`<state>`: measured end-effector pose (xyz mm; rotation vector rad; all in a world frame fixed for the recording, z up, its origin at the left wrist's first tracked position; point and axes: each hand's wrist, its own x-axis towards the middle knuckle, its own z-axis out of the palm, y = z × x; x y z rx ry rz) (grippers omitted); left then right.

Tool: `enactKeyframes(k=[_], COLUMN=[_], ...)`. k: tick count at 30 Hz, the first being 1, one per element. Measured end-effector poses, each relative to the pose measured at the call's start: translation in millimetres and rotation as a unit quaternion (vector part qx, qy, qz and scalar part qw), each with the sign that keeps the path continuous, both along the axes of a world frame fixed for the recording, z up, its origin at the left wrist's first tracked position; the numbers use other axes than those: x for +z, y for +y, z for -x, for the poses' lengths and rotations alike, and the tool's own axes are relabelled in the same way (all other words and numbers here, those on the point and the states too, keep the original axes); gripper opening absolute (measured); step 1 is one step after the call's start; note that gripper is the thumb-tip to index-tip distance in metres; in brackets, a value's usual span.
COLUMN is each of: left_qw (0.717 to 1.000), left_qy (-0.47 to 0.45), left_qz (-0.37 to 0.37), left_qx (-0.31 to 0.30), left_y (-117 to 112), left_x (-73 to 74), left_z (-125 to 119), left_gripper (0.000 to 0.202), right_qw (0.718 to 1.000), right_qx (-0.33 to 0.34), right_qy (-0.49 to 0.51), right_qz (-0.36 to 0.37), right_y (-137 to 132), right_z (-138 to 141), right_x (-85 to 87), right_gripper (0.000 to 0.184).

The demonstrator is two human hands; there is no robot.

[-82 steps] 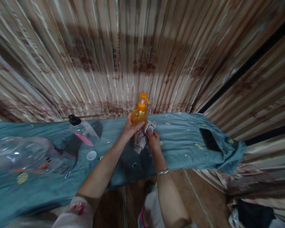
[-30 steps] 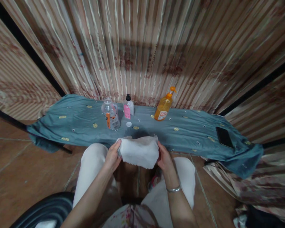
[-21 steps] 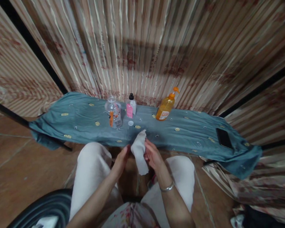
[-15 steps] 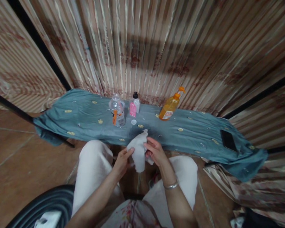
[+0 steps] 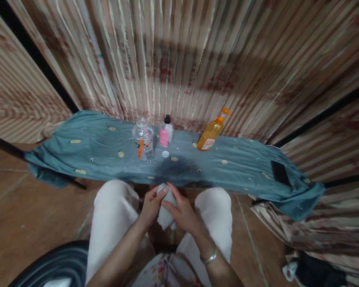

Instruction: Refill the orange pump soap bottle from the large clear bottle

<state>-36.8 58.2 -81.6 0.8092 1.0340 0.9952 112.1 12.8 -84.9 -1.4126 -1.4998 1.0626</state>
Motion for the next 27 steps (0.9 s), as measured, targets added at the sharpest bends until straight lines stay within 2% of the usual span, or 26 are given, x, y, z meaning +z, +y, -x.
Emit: enactKeyframes(k=[3, 5, 15, 20, 27], left_qw=[0.999, 0.999, 0.998, 0.995, 0.986], left_qy=[0.009, 0.009, -0.006, 0.003, 0.025], left_qz=[-0.025, -0.028, -0.027, -0.071, -0.134], left_qx=[0.023, 0.038, 0.062, 0.069, 0.093], left_y=[6, 11, 28, 50, 98], left_x=[-8.3, -13.2, -19.8, -30.4, -29.7], left_z=[11, 20, 38, 30, 10], left_gripper=[0.059, 0.059, 0.066, 0.067, 0.07], right_qw=[1.0, 1.0, 0.995, 0.989, 0.978], right_qx=[-0.004, -0.01, -0.061, -0.117, -0.162], right_qy=[0.0, 0.008, 0.077, 0.092, 0.135], right_qz=[0.002, -0.001, -0.009, -0.011, 0.0], right_y=[4, 12, 64, 100, 124], right_z=[1, -3, -18, -37, -56], right_x=[-7.3, -10.5, -14.0, -13.1, -9.2], right_gripper=[0.049, 0.043, 0.045, 0.047, 0.055])
